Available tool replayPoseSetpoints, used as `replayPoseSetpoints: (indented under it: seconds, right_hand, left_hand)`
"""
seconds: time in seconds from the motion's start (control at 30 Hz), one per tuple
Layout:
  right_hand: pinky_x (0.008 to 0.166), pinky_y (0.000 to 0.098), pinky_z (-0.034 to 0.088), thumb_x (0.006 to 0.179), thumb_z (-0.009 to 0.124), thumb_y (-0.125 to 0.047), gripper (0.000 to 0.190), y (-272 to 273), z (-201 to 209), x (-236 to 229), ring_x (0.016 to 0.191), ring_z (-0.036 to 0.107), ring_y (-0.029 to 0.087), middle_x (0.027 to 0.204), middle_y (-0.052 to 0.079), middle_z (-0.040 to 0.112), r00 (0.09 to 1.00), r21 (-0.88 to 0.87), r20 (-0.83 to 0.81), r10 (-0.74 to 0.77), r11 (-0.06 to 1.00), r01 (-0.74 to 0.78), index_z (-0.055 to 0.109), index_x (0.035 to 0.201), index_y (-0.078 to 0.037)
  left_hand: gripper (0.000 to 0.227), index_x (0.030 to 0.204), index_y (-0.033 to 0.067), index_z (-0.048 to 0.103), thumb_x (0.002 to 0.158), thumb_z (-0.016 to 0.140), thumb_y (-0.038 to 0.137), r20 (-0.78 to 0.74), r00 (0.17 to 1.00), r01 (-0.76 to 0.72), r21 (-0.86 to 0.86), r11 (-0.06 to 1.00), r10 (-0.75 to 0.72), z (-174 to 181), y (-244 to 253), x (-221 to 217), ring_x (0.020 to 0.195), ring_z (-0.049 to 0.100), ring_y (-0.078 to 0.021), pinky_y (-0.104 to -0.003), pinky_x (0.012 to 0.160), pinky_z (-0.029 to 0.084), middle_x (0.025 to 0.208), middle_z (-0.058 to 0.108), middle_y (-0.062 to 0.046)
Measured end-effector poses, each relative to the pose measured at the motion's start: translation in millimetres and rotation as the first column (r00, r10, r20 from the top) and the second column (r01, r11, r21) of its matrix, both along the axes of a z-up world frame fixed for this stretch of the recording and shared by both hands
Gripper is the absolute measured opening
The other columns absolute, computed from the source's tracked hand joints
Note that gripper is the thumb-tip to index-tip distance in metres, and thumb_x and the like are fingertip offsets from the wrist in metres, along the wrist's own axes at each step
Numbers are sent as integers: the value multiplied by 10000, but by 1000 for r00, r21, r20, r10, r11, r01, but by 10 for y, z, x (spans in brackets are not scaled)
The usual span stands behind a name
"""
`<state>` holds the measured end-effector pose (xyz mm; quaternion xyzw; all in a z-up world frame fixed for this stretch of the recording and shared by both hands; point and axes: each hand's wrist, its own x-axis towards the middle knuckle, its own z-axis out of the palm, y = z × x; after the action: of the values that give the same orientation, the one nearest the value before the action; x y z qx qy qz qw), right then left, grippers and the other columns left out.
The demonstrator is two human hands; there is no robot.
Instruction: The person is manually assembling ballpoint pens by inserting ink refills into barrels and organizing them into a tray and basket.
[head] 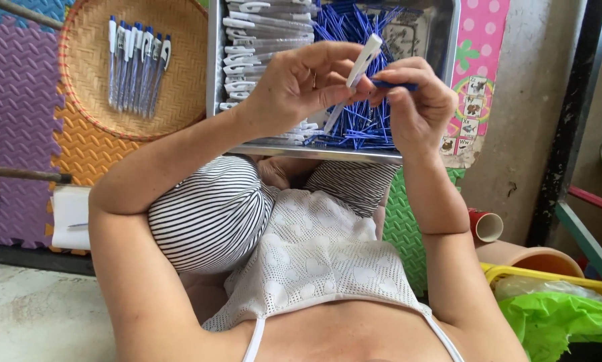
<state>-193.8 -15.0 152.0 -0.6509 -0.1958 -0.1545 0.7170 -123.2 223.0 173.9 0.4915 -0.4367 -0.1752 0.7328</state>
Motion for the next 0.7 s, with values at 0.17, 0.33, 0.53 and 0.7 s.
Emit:
replayPoseSetpoints:
  seconds: [0.17,0.33,0.53,0.7]
  right_hand:
    - [855,310,666,1164,548,-325,273,-130,270,-24,1031,758,278,1137,203,701,993,164,108,-44,986,26,510,1226,-61]
    - [887,324,662,1193,533,-275,274,-223,444,-67,1003,757,282,1170,213,713,990,31,135,-28,999,24,513,1365,-63]
    - [851,311,664,1155,586,-248,280,-231,531,-91,985,769,282,1080,194,713,989,-107,150,-14,994,31,528,1295,-12]
    - [887,338,667,1162,575,-139,229,-223,643,-132,1030,775,325,1076,222,707,995,-235,103,-10,971,35,517,1303,32]
  left_hand:
    - [497,1533,110,520,1086,695,-18,-37,996,79,55,995,-77,-17,29,-23,1213,776,-232,-318,1099,671,1345,745,-144]
    - [510,1492,112,555,1034,724,-35,-42,993,114,161,980,-108,82,39,-95,1200,762,-195,-287,1105,652,1320,743,-115]
    - [495,1473,134,573,1025,732,-5,-5,995,94,227,969,-95,92,37,-115,1133,780,-176,-256,1025,667,1282,767,-106]
    - [518,1463,148,578,1005,752,-19,42,995,72,272,960,-87,94,38,-120,1141,782,-171,-262,1030,673,1278,770,-94]
